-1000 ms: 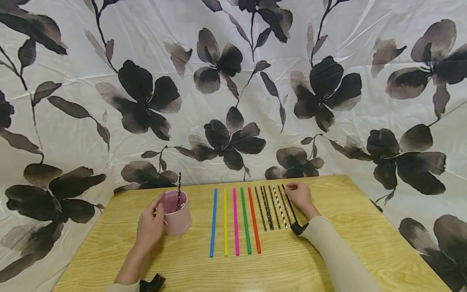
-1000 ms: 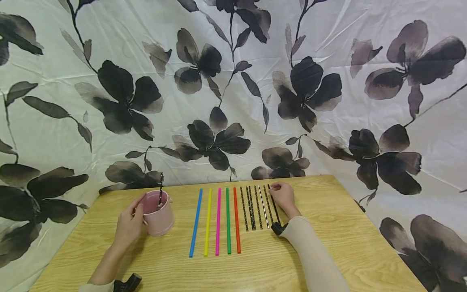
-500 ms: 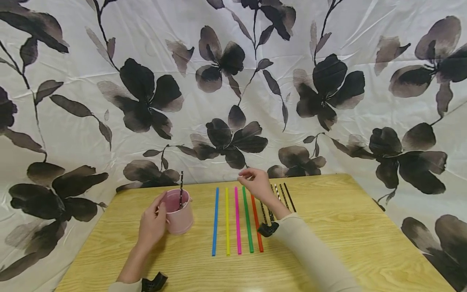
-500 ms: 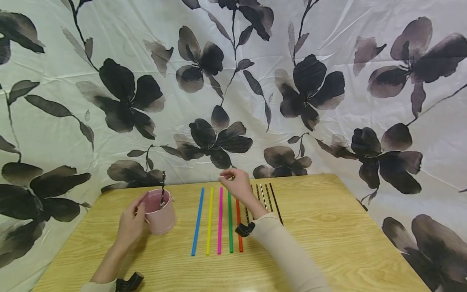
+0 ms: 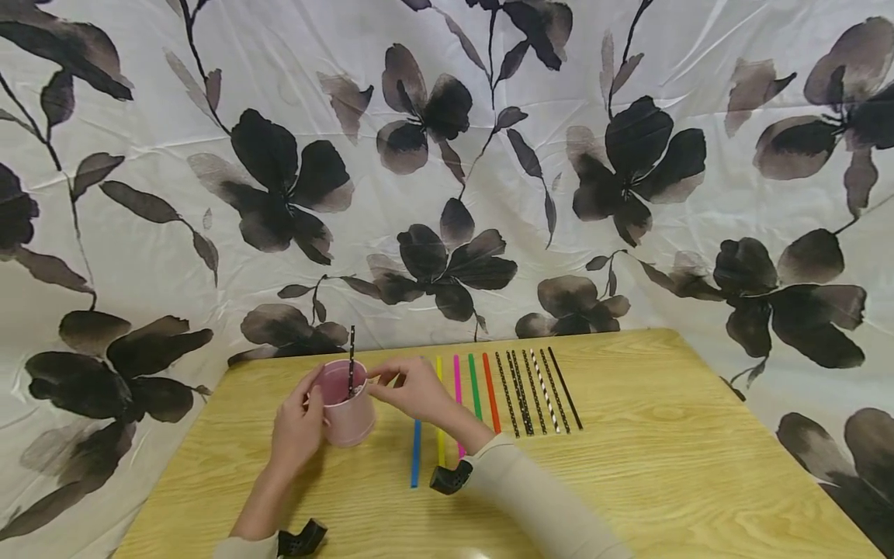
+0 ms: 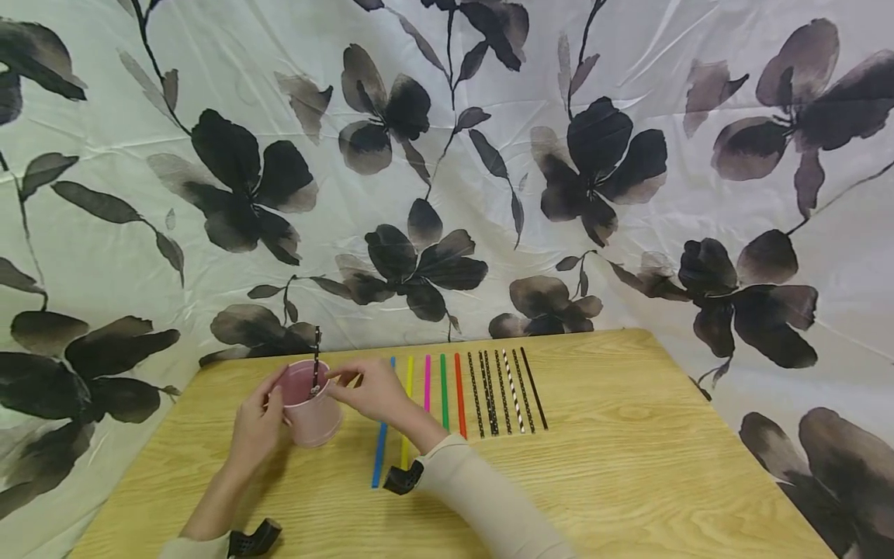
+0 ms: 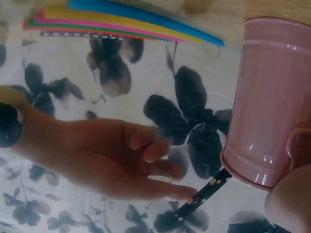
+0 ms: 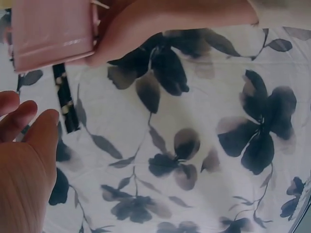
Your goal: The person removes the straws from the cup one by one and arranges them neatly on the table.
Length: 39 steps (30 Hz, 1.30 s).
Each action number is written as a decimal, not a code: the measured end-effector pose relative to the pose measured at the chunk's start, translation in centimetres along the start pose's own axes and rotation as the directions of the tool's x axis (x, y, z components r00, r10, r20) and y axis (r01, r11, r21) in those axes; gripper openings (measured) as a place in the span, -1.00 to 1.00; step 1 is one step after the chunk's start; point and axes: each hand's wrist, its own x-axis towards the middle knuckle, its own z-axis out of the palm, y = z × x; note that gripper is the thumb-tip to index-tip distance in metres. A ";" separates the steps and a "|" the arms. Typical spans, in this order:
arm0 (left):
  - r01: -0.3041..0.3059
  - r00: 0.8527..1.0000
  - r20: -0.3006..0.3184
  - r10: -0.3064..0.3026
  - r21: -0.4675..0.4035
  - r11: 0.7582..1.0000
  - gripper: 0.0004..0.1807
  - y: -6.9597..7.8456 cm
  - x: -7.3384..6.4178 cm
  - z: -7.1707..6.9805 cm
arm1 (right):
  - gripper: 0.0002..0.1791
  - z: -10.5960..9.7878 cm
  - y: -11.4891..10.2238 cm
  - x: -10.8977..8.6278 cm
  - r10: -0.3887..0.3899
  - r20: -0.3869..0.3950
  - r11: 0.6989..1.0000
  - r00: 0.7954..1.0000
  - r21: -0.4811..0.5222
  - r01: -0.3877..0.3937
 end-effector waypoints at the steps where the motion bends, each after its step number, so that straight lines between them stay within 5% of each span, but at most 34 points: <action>1: -0.001 1.000 0.004 0.001 0.001 1.000 -0.59 0.0 0.0 0.0 | -0.78 0.3 -0.1 0.0 -0.020 0.011 1.000 1.000 -0.003 0.020; 7: -0.002 1.000 0.002 0.002 0.003 1.000 -0.58 0.0 0.0 0.1 | -0.75 1.5 -0.1 -0.2 -0.067 0.039 0.997 0.997 -0.037 0.069; 28: 0.000 1.000 -0.019 0.000 -0.016 1.000 -0.60 0.1 0.0 0.2 | -0.91 3.9 -0.2 0.2 -0.139 -0.092 0.987 0.986 -0.093 0.130; 39: 0.004 1.000 -0.007 -0.004 -0.010 1.000 -0.59 0.3 -0.1 0.2 | -0.85 1.0 -2.2 -0.4 -0.026 -0.113 0.998 0.993 0.049 0.032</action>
